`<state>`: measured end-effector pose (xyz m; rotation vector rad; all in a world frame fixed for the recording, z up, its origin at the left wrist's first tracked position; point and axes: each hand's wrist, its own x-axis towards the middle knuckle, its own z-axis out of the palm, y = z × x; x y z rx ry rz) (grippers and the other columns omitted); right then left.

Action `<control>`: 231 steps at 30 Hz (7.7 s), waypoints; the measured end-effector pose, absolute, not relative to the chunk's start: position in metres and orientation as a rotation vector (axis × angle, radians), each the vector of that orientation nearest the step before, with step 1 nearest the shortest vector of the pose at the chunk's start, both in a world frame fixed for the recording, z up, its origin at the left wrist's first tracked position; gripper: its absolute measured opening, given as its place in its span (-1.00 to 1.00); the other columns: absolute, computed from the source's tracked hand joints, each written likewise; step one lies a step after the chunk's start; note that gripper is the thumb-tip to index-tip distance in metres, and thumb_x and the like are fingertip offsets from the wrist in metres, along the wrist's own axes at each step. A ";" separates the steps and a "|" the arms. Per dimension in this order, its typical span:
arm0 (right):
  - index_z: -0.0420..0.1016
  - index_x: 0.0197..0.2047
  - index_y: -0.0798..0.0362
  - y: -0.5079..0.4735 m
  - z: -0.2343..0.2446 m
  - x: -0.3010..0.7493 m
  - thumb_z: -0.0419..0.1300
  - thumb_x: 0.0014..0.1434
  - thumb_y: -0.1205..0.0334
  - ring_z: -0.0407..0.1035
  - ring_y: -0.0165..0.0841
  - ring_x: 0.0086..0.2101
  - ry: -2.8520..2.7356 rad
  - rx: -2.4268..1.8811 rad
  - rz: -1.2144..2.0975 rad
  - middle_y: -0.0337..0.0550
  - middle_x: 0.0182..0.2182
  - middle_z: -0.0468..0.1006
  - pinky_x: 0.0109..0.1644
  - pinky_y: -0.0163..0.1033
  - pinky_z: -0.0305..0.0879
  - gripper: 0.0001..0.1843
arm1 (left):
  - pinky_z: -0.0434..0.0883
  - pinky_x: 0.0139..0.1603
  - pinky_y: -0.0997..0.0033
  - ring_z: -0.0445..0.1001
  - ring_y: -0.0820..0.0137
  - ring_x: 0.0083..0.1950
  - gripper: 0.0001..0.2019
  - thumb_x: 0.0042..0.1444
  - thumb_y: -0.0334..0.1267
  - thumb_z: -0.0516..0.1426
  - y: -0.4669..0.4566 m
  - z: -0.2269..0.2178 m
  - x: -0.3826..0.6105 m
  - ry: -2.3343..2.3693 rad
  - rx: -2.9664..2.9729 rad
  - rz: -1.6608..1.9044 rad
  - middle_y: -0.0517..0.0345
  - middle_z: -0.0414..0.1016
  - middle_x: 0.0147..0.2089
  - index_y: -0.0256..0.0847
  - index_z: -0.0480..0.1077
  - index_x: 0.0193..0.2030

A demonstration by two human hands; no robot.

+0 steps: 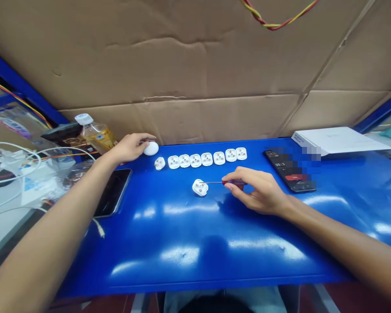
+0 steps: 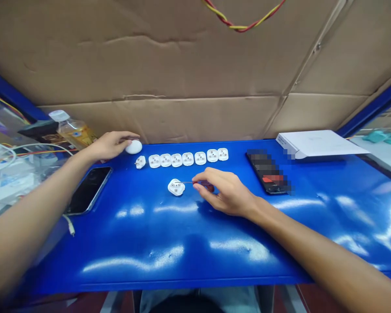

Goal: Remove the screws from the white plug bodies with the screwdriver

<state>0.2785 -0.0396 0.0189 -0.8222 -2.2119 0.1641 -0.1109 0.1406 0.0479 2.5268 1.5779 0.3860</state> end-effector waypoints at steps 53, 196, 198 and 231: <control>0.51 -0.08 0.01 -0.038 0.019 0.278 0.18 0.42 0.22 0.43 -0.38 -0.43 -2.237 -0.942 0.190 -0.20 -0.35 0.59 -0.33 -0.28 0.37 -0.90 | 0.42 -0.13 0.31 0.57 0.26 -0.18 -0.55 0.12 0.04 0.39 -0.001 0.013 0.005 1.079 2.185 0.641 0.08 0.64 -0.18 -0.10 0.64 0.10; 0.38 -0.06 0.01 -0.034 0.025 0.259 0.16 0.28 0.38 0.50 -0.24 -0.28 -2.244 -0.898 -0.049 -0.13 -0.27 0.56 -0.21 -0.15 0.45 -0.83 | 0.37 -0.18 0.37 0.45 0.37 -0.26 -0.61 0.23 -0.09 0.33 -0.005 0.007 0.009 1.022 2.336 0.699 0.15 0.49 -0.27 -0.18 0.57 0.15; 0.38 -0.05 0.02 -0.034 0.024 0.258 0.17 0.29 0.37 0.51 -0.23 -0.26 -2.253 -0.912 -0.018 -0.11 -0.25 0.56 -0.20 -0.14 0.46 -0.83 | 0.38 -0.18 0.37 0.45 0.37 -0.26 -0.61 0.24 -0.09 0.33 -0.006 0.007 0.009 1.024 2.334 0.694 0.15 0.49 -0.26 -0.17 0.57 0.15; 0.32 0.00 0.00 -0.022 0.015 0.258 0.08 0.46 0.24 0.51 -0.21 -0.18 -2.141 -1.178 0.172 -0.03 -0.12 0.59 -0.12 -0.12 0.44 -0.91 | 0.15 0.53 -0.06 0.26 0.11 0.47 -0.55 0.45 0.04 0.06 0.004 0.007 0.004 0.970 2.260 0.638 0.08 0.43 0.40 -0.11 0.50 0.30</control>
